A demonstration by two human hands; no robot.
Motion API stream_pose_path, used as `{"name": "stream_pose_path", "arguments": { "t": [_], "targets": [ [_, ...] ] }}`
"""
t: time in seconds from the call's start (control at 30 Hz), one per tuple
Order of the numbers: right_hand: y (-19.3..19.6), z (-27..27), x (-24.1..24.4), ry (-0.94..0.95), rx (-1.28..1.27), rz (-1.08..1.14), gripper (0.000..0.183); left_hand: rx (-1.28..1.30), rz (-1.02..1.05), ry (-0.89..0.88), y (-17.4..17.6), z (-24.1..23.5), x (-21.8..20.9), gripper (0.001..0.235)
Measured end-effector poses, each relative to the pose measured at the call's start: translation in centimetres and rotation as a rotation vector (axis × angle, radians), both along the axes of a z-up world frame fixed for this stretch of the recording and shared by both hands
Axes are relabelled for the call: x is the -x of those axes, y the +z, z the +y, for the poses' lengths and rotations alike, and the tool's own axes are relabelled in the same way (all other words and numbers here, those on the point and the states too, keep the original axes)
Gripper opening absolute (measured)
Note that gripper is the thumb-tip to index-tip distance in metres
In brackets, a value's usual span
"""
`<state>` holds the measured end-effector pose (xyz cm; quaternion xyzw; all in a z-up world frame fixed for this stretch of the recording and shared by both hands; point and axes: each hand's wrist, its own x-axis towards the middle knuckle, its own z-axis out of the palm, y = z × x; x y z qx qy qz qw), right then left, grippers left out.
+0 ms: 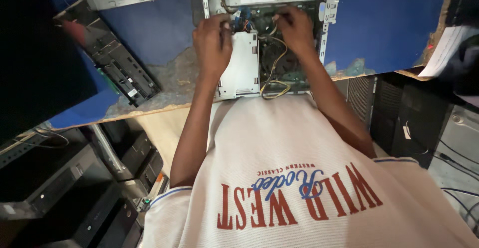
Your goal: The person installs a hard drive into a computer case, connects the necessary cables, and then secures the side panel to close the case.
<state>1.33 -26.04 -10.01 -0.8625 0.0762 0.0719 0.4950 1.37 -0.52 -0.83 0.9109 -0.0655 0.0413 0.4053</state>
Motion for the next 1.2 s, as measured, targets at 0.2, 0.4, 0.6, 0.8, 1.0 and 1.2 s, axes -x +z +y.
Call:
{"name": "stream_pose_path", "arguments": {
  "t": [0.2, 0.4, 0.6, 0.8, 1.0, 1.2],
  "targets": [
    [3.2, 1.3, 0.1, 0.148, -0.231, -0.111, 0.017, -0.055, 0.08, 0.024, -1.3, -1.7, -2.0, 0.022],
    [5.9, 2.8, 0.0, 0.089, -0.156, -0.268, 0.031, -0.166, 0.086, -0.03, -1.8, -1.7, -2.9, 0.03],
    [5.4, 1.2, 0.7, -0.057, -0.351, -0.079, 0.027, -0.161, 0.087, -0.04, -2.4, -1.5, -2.6, 0.021],
    [6.3, 1.1, 0.7, -0.462, -0.926, 0.13, 0.019, -0.08, 0.053, -0.08, -2.5, -0.6, -2.4, 0.024],
    [6.2, 2.2, 0.5, -0.41, -0.993, 0.142, 0.02, 0.073, 0.156, -0.015, -2.1, -1.0, -2.7, 0.022],
    [4.5, 3.2, 0.4, -0.528, -0.645, 0.05, 0.023, -0.048, 0.109, -0.082, -0.9, -1.2, -3.5, 0.024]
  ]
}}
